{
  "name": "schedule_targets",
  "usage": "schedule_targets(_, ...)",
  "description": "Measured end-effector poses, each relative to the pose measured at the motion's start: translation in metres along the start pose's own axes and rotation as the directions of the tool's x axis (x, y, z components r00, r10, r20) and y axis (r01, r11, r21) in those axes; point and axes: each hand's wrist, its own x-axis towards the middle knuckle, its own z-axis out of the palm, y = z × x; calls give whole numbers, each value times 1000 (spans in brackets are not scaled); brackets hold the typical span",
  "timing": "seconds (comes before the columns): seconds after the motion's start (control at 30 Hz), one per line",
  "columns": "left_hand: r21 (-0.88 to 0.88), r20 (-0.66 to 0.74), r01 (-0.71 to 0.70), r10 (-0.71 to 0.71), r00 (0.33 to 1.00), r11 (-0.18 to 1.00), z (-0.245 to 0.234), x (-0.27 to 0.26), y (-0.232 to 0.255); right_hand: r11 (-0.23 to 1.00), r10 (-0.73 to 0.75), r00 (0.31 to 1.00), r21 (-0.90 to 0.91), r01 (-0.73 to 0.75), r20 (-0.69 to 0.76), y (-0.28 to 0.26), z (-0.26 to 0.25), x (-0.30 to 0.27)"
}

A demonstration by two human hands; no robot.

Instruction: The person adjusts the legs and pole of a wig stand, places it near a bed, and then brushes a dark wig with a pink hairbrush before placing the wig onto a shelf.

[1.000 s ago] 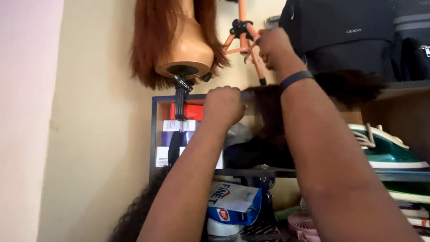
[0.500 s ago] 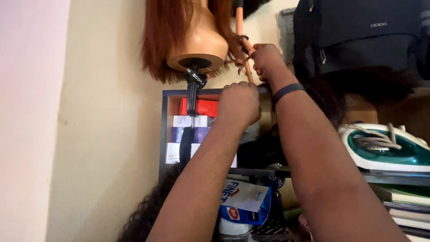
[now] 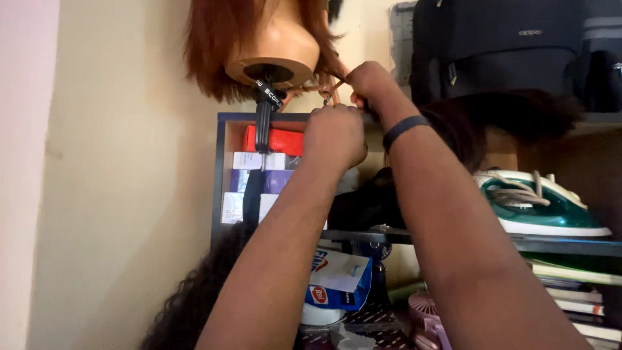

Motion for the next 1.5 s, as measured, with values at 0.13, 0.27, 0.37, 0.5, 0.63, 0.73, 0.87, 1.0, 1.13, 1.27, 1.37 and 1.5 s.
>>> schedule_targets(0.13,-11,-53,-1,0,999,1000,-3,-4,-1,570,-507,855,-703,425,107,9,5,24)
schedule_targets(0.27,16,-81,-3,4,997,1000,1,-7,1,754,-386,915,-531,387,119,10,6,21)
schedule_targets(0.37,23,-96,0,2,995,1000,2,-9,0,799,-353,924,-468,378,145,11,2,10)
schedule_targets(0.5,20,-116,-8,10,993,1000,2,-9,0,825,-324,927,-422,375,190,-4,-8,-23)
schedule_targets(0.63,23,-117,-6,9,993,1000,1,-10,2,792,-238,936,-507,341,259,-26,-16,-59)
schedule_targets(0.73,19,-95,-3,5,995,1000,-2,-10,2,813,-148,952,-515,271,267,-43,-25,-85)
schedule_targets(0.87,25,-92,-5,8,996,1000,-5,-10,3,909,-59,972,-391,146,227,-40,-28,-84)
schedule_targets(1.0,31,-90,-7,10,996,1000,-7,-13,3,824,-258,962,-500,265,85,-6,-34,-52)
schedule_targets(1.13,63,-72,21,-16,997,998,2,-13,4,619,-201,946,-715,325,255,14,-46,-53)
schedule_targets(1.27,327,-147,167,-125,981,930,17,-6,27,654,-106,984,-735,177,142,-4,-62,-89)
schedule_targets(1.37,164,-140,128,-106,984,978,16,-13,28,711,-164,986,-697,93,-36,-3,-81,-119)
schedule_targets(1.5,98,-88,76,-67,994,992,5,-19,24,763,-338,860,-646,14,-381,8,-110,-129)
